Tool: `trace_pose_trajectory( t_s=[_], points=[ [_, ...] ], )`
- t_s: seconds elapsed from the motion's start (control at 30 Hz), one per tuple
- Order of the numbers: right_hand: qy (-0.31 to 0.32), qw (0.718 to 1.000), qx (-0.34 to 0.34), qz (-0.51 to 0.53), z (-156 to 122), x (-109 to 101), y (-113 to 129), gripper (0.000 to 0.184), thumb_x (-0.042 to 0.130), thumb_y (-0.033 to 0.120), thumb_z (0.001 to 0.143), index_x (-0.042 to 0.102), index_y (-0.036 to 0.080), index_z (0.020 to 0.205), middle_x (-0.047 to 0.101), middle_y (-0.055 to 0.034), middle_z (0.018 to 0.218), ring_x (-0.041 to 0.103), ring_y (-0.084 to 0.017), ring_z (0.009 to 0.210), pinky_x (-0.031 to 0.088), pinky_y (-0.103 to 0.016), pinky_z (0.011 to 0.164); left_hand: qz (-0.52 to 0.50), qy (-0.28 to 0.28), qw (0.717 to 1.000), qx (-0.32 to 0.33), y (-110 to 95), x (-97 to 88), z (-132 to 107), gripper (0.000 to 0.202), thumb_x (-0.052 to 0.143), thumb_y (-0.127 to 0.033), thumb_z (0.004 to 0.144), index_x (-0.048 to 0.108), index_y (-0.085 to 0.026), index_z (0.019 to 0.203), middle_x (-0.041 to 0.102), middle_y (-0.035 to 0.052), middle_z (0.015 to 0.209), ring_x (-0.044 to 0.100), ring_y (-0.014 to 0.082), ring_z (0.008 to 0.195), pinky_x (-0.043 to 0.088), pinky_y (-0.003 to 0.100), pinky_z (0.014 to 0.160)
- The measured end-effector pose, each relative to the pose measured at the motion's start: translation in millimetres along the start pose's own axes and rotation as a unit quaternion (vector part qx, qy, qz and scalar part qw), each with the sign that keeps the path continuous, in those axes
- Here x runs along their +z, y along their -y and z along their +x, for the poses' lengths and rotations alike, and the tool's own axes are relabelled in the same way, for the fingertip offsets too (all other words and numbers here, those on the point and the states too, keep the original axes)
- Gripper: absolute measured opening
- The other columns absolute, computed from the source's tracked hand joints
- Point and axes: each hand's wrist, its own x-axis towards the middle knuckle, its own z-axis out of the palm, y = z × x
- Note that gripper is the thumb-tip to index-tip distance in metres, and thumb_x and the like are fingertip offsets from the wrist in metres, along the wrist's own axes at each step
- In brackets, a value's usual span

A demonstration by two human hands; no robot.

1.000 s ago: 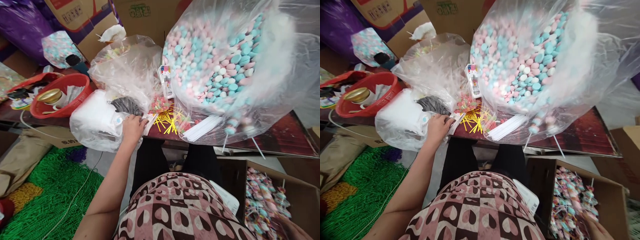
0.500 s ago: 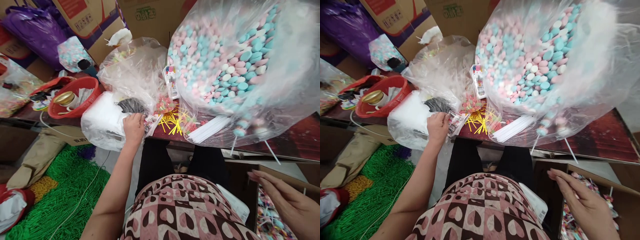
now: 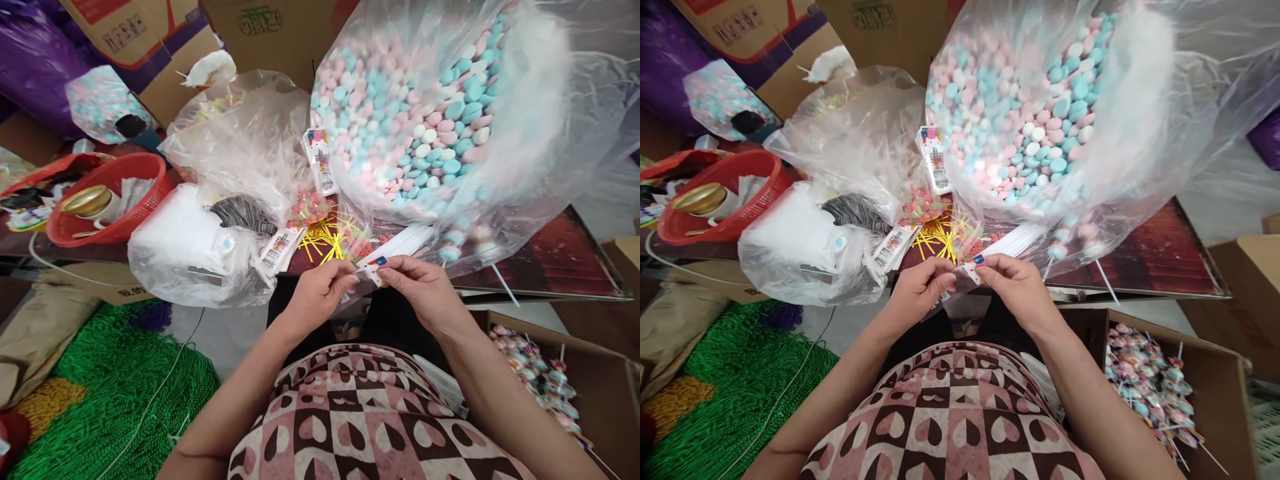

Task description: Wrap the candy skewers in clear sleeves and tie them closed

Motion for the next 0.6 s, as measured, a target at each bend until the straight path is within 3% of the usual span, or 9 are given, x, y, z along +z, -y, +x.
trace_pose_trajectory(
  t_s=[0.07, 0.23, 0.37, 0.5, 0.6],
  points=[
    [-0.034, 0.999, -0.028, -0.008, -2, -2, -6, 0.020, 0.078, 0.038, 0.068, 0.071, 0.020, 0.072, 0.069, 0.0008, 0.070, 0.059, -0.013, 0.063, 0.050, -0.028, 0.064, -0.073, 0.036, 0.995, -0.057, 0, 6.1, 0, 0.025, 0.063, -0.037, 0.082, 0.065, -0.020, 0.100, 0.062, -0.0023, 0.073, 0.052, 0.0113, 0.064, 0.040, 0.022, 0.062],
    [-0.082, 0.994, -0.067, -0.037, -6, -7, -21, 0.023, 0.073, 0.041, 0.075, 0.065, 0.020, 0.067, 0.061, 0.0025, 0.060, 0.052, -0.012, 0.059, 0.043, -0.026, 0.060, -0.206, 0.042, 0.964, -0.161, 5, 12.1, 3, 0.028, 0.067, -0.043, 0.076, 0.062, -0.017, 0.071, 0.047, -0.0055, 0.056, 0.038, 0.0075, 0.052, 0.032, 0.021, 0.052],
    [-0.072, 0.996, -0.042, -0.025, -7, -8, -23, 0.030, 0.069, 0.045, 0.078, 0.062, 0.020, 0.064, 0.058, 0.0023, 0.057, 0.052, -0.012, 0.057, 0.042, -0.026, 0.060, -0.189, 0.060, 0.972, -0.126, 7, 11.4, 6, 0.035, 0.060, -0.048, 0.081, 0.061, -0.016, 0.069, 0.045, -0.0042, 0.058, 0.036, 0.0076, 0.053, 0.030, 0.021, 0.052],
    [-0.044, 0.999, 0.001, 0.025, -5, -8, -22, 0.022, 0.075, 0.040, 0.071, 0.068, 0.020, 0.076, 0.063, 0.0017, 0.065, 0.053, -0.012, 0.058, 0.045, -0.026, 0.060, -0.153, 0.093, 0.980, -0.086, 4, 12.3, 12, 0.034, 0.060, -0.045, 0.081, 0.059, -0.016, 0.065, 0.050, -0.0012, 0.064, 0.044, 0.0104, 0.062, 0.035, 0.022, 0.059],
    [-0.091, 0.995, -0.017, 0.029, -6, -9, -23, 0.023, 0.076, 0.039, 0.069, 0.064, 0.020, 0.066, 0.058, 0.0030, 0.059, 0.049, -0.011, 0.053, 0.042, -0.024, 0.053, -0.209, 0.081, 0.967, -0.124, 6, 18.0, 13, 0.028, 0.064, -0.044, 0.078, 0.060, -0.017, 0.075, 0.055, -0.0013, 0.065, 0.050, 0.0114, 0.062, 0.040, 0.023, 0.061]
  ],
)
